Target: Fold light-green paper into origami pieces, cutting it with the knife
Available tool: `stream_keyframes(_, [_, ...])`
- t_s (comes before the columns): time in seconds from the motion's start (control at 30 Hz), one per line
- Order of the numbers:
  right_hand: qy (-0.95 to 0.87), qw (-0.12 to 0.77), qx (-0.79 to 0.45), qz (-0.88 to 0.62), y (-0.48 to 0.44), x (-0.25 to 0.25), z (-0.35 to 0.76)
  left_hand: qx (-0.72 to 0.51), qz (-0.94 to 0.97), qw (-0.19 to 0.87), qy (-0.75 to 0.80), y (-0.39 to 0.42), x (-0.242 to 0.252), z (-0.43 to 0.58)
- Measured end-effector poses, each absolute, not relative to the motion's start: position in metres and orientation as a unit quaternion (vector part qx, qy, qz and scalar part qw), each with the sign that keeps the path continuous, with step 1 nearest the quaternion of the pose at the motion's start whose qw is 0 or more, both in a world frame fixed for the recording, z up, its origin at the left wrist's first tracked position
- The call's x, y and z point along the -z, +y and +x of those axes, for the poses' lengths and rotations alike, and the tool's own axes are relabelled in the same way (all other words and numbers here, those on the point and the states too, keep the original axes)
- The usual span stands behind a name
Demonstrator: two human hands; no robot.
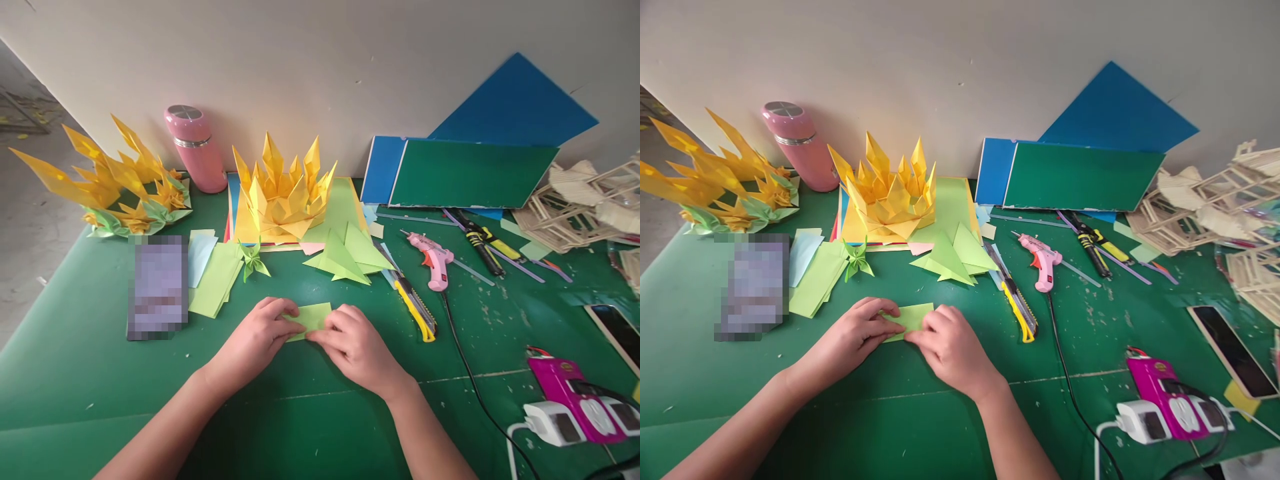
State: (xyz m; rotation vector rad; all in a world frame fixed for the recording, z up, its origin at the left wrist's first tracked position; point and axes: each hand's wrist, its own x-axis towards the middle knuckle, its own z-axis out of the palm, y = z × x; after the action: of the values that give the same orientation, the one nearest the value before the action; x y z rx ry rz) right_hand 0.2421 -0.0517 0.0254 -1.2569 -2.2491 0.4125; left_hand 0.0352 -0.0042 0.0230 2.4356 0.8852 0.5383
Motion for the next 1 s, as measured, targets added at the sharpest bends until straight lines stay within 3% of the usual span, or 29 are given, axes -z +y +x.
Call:
stream_keyframes(0.13, [-0.860,0.229,-0.129,-0.437,-0.053,-0.029,0.240,-0.198,0.892,0.243,0.324,-0.004,-0.023,0.035])
stream_keyframes(0.4, [-0.822,0.255,-0.108,-0.498,-0.050,-0.028,0.272,-0.196,0.892,0.247,0.325,-0.004,-0.024,0.035])
stream_keyframes(0.6, [-0.851,0.279,-0.066,-0.439,-0.052,-0.028,0.265,-0.209,0.882,0.262,0.330,-0.004,-0.023,0.036])
stream_keyframes(1.0, [-0.877,0.229,-0.113,-0.407,-0.052,-0.025,0.238,-0.210,0.878,0.280,0.328,-0.003,-0.019,0.034])
